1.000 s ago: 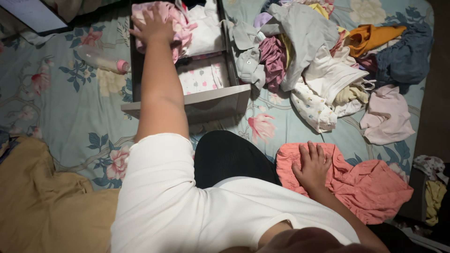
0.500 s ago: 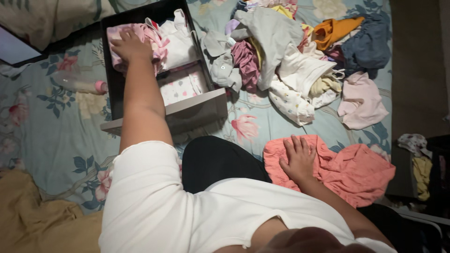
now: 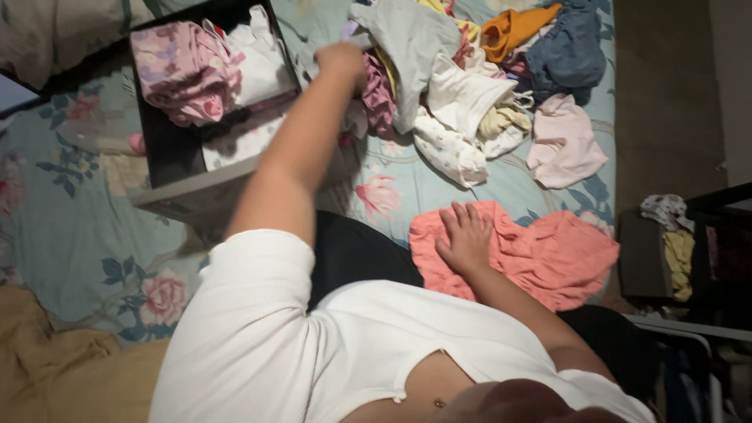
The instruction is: The person folds several small pieces of baby clothing, including a pink patterned top and a peach-colored bottom, by hand on a bed. The folded items are placed into an open drawer beside the bed.
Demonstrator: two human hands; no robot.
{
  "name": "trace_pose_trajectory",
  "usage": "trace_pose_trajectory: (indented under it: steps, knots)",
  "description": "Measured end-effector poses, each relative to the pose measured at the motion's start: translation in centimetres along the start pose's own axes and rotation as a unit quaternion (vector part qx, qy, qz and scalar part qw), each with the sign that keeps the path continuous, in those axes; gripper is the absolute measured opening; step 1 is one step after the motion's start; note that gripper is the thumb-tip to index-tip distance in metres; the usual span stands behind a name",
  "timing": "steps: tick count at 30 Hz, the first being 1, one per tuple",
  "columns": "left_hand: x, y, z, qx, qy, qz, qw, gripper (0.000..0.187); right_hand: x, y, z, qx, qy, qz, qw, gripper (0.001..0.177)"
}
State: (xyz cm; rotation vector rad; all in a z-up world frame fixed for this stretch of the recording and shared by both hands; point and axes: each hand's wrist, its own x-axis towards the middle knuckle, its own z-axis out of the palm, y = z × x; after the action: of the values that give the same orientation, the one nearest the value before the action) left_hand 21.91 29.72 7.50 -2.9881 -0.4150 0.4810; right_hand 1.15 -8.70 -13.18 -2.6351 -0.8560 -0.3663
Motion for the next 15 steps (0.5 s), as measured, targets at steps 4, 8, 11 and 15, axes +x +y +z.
trace_pose_trajectory:
  steps: [4, 8, 11, 15]
  knots:
    - [-1.2, 1.2, 2.1, 0.041, -0.117, -0.035, 0.992, 0.049, 0.7, 0.2, -0.4, 0.026, -0.018, 0.003, 0.999, 0.06]
    - [-0.1, -0.3, 3.0, 0.041, -0.089, -0.077, 0.992, 0.046, 0.6, 0.2, -1.1, 0.058, -0.033, 0.013, 0.998, 0.06]
    - [-0.2, -1.6, 0.5, 0.031, -0.028, -0.097, 0.994, 0.043, 0.7, 0.1, -1.8, 0.071, -0.011, -0.003, 0.997, 0.059]
    - [-2.6, -0.3, -4.6, 0.0, 0.075, -0.076, 0.994, 0.039, 0.6, 0.8, -1.5, 0.117, -0.018, -0.007, 0.993, 0.057]
